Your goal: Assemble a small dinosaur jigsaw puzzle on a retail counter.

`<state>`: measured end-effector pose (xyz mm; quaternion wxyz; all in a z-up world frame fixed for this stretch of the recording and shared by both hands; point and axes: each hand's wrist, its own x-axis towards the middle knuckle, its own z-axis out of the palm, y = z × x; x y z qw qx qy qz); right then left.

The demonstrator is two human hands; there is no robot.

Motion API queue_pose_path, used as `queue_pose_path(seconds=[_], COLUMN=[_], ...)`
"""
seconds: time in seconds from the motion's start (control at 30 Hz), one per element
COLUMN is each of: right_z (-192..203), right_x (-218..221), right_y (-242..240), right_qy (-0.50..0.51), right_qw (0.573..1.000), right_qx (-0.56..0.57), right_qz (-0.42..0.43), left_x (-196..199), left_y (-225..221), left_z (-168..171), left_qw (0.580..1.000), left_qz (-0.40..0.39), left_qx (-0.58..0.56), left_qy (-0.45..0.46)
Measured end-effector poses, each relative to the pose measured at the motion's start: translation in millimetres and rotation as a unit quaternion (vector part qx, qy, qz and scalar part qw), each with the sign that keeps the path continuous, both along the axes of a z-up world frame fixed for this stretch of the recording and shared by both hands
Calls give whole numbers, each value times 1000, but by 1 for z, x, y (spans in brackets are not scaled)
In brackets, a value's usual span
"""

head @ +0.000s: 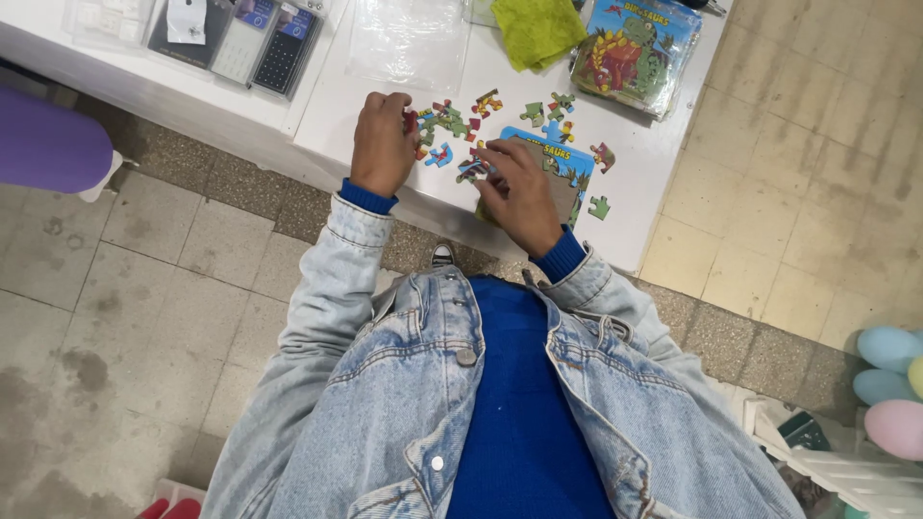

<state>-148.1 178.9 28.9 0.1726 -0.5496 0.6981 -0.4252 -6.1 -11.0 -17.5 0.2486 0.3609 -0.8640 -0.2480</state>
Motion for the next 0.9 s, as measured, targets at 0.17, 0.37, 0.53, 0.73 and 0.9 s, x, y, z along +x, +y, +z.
queue_pose_path(seconds=[0.17, 0.37, 0.53, 0.73, 0.9], right_z=[6, -10, 11, 15, 14], right_x=[-2, -16, -17, -36, -39], right_y=[8, 11, 22, 40, 49], right_qy=[-8, -41, -123, -148, -146], right_qw=[1000, 997, 988, 982, 980], right_qx=[7, -58, -92, -108, -123], right_qz=[-1, 7, -14, -48, -47], left_x=[3, 0, -15, -27, -31], left_y=[-4, 26, 65, 85, 90], left_z=[10, 44, 45, 43, 50], left_qw=[996, 976, 888, 849, 872], left_qz=[-19, -64, -124, -151, -164], left_qx=[80, 176, 344, 405, 366], left_qy=[19, 112, 279, 303, 282])
